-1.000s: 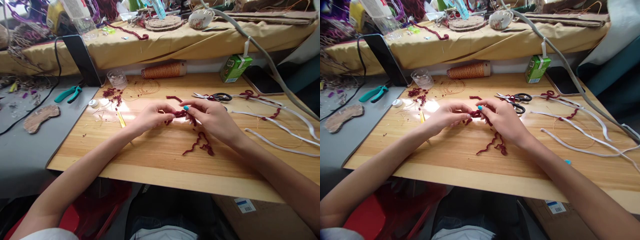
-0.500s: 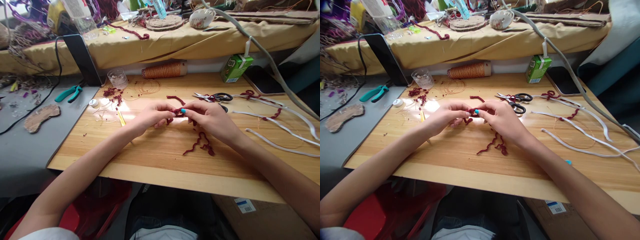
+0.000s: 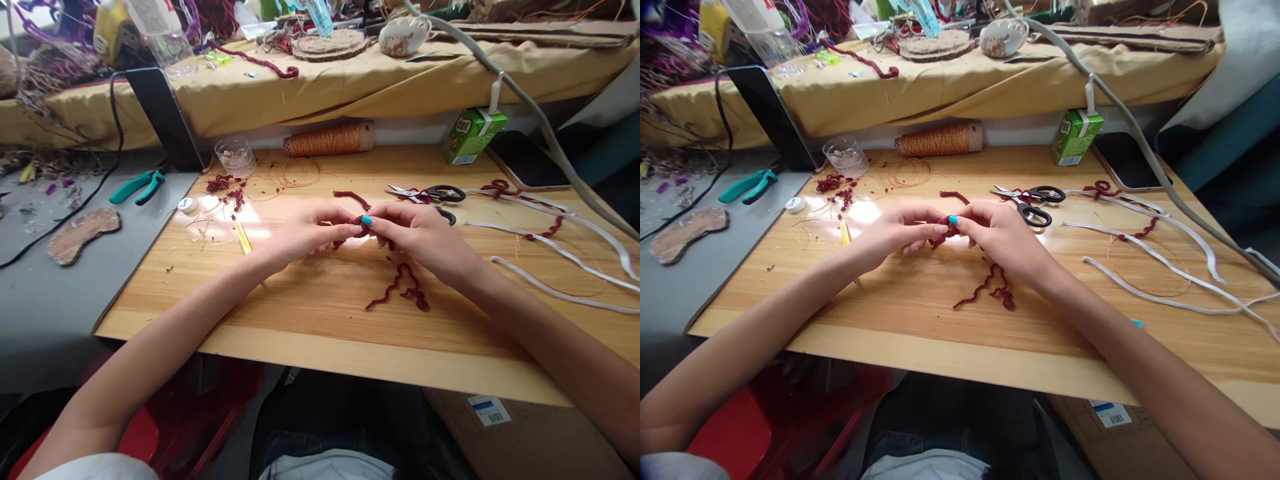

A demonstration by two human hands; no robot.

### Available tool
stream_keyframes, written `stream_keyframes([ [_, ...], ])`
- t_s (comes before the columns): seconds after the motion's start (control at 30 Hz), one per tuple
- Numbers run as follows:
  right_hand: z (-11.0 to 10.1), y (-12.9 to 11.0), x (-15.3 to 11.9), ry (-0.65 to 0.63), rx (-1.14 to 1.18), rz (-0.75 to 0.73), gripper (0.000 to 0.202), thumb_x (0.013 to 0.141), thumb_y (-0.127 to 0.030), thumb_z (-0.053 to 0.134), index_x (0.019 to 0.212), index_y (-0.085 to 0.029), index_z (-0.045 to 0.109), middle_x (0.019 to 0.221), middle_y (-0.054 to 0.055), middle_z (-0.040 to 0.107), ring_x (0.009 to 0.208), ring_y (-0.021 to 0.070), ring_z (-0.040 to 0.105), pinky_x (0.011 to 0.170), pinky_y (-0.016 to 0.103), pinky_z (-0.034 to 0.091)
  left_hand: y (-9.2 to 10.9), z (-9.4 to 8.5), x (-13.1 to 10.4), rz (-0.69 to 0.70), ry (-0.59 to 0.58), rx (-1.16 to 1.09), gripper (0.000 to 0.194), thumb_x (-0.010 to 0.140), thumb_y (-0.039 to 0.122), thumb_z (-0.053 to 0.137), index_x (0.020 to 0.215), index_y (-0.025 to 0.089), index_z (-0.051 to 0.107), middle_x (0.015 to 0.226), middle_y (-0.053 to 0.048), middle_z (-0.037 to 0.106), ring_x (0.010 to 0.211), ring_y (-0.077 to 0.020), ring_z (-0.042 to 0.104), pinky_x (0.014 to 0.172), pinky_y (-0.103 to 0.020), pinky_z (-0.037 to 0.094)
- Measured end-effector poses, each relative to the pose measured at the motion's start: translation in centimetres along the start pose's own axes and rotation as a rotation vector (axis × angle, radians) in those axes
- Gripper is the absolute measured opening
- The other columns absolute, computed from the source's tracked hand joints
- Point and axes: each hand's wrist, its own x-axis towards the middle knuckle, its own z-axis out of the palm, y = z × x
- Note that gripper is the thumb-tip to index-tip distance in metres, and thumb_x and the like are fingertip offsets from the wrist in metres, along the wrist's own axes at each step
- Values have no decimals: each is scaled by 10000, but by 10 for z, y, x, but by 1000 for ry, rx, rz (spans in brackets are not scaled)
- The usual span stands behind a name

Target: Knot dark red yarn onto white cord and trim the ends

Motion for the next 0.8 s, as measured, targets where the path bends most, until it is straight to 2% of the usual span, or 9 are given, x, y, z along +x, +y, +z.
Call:
stream_keyframes([
  [0.2,-1,0,0,10,-32,8,237,757,-365,524,681,-154,600,595,-9,512,552,92,453,520,238,334,-1,1,0,36,75,0,253,732,325,566,863,121,635,661,-14,579,461,-28,371,422,-171,249],
  [0.47,-3,1,1,27,-16,23,206,770,-349,519,745,-174,624,593,-9,532,511,90,454,494,242,351,1,0,-1,90,38,-42,290,791,346,492,934,142,641,725,-28,606,458,-29,364,442,-182,269],
  [0.63,-2,6,2,49,-56,15,223,783,-366,505,798,-182,630,656,13,587,545,114,509,518,258,408,3,1,0,60,32,-42,262,743,285,556,948,146,640,787,-32,626,461,-24,361,441,-181,257],
  [0.7,-3,9,3,111,-118,-11,239,789,-368,498,870,-183,624,769,39,617,629,138,551,573,281,443,2,1,0,40,50,-45,248,741,260,552,935,134,642,719,-23,612,453,-26,353,437,-184,249],
  [0.8,-5,4,1,288,-273,-151,250,786,-346,499,947,-190,609,934,81,604,815,186,567,703,341,461,0,-1,1,30,90,-59,227,736,229,546,912,128,648,630,-4,573,446,-29,352,442,-190,259],
])
